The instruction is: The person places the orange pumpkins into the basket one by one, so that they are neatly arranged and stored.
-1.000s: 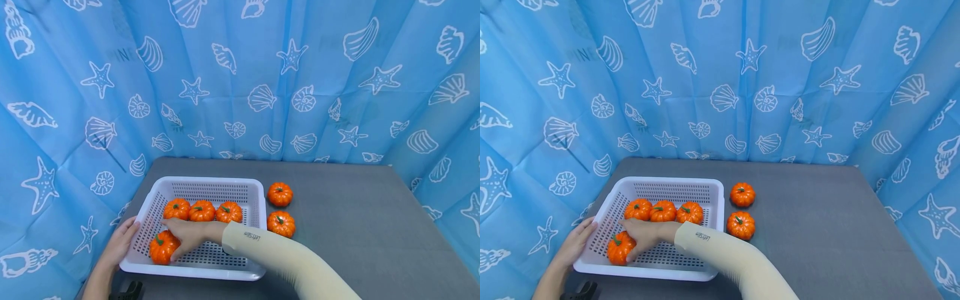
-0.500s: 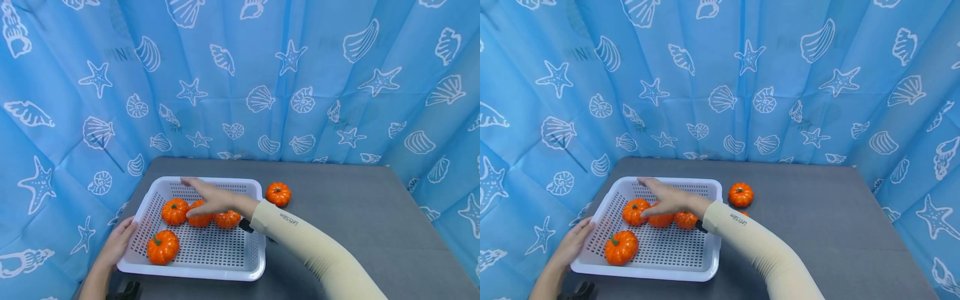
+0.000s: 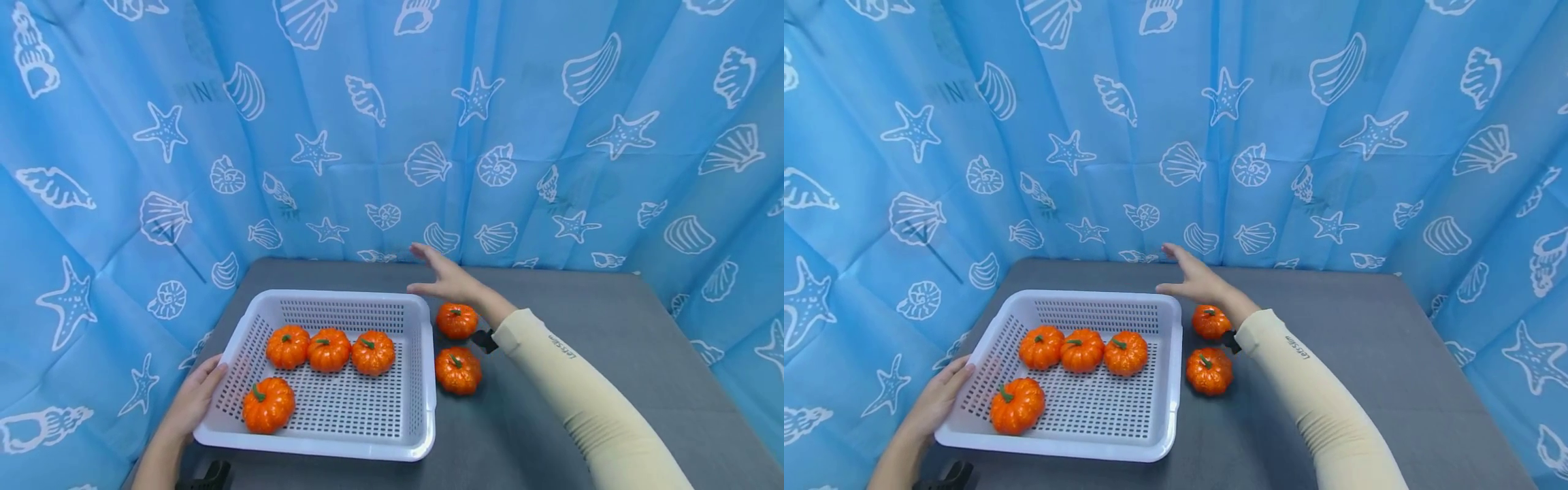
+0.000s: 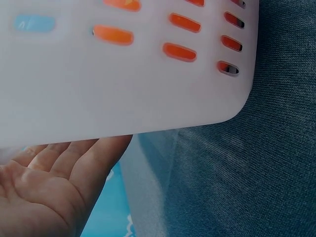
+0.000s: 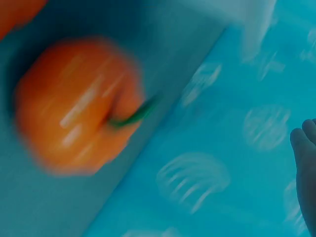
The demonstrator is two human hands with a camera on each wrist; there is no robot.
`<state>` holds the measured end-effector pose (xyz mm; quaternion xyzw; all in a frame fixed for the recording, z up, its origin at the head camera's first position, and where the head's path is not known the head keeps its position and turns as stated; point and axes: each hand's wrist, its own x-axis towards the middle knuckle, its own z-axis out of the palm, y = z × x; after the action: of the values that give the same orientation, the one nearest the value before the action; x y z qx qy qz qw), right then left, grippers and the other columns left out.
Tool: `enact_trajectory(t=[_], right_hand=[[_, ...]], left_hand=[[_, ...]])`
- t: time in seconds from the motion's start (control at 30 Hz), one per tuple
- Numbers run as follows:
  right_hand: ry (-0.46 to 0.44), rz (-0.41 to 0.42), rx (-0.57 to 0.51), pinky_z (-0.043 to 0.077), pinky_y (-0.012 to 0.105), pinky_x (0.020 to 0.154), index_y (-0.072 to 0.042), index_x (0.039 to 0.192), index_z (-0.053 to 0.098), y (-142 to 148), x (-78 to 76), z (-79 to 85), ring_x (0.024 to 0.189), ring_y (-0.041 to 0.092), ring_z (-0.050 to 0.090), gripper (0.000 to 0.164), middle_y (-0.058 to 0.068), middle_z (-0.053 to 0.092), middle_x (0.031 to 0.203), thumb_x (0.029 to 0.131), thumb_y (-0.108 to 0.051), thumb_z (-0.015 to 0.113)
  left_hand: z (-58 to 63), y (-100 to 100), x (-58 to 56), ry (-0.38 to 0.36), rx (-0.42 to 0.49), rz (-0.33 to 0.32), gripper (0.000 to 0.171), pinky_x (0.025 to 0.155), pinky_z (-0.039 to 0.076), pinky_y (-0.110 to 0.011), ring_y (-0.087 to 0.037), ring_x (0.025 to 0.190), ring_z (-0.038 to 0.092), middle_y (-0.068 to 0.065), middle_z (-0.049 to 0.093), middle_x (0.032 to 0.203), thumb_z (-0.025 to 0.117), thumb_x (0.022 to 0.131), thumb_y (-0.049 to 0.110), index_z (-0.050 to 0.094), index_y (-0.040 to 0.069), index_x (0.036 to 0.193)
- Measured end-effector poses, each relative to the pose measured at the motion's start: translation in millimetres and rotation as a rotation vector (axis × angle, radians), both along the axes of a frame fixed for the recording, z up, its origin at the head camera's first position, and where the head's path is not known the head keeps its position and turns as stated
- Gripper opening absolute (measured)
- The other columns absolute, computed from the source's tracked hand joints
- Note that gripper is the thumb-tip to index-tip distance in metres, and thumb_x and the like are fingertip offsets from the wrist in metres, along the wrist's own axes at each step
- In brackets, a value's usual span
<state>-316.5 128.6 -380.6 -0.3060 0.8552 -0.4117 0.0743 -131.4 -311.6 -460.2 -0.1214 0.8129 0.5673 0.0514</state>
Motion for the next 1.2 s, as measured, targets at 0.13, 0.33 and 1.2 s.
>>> enact_trajectory(t=[0.13,0.33,1.2], right_hand=[[-0.053,-0.089,0.011,0.021,0.053,0.115,-0.006,0.151,0.011,42,-6.7,-11.6,0.144,0.035,0.020,0.090,0.015,0.020,0.157,0.088,-0.035,0.067],[-0.129,-0.154,0.028,0.017,0.057,0.115,0.001,0.150,0.010,85,-7.1,-35.7,0.142,0.042,0.018,0.089,0.024,0.017,0.155,0.089,-0.033,0.066],[-0.304,-0.128,0.162,0.025,0.062,0.110,0.002,0.147,0.015,92,6.8,-100.1,0.129,0.043,0.034,0.095,0.029,0.026,0.148,0.081,-0.034,0.073]], left_hand=[[0.0,0,-0.7,-0.002,-0.005,-0.001,0.064,0.071,0.058,-0.049,-0.028,0.092,0.069,-0.030,0.049,0.132,0.037,0.099,0.051,0.025,0.011,0.147],[-0.8,-1,-2.2,-0.009,-0.003,0.002,0.063,0.071,0.058,-0.049,-0.030,0.092,0.069,-0.029,0.050,0.131,0.037,0.098,0.051,0.026,0.012,0.147],[-1.2,1,0.7,0.006,-0.022,0.003,0.062,0.071,0.058,-0.048,-0.029,0.091,0.069,-0.029,0.051,0.128,0.037,0.099,0.050,0.027,0.012,0.147]])
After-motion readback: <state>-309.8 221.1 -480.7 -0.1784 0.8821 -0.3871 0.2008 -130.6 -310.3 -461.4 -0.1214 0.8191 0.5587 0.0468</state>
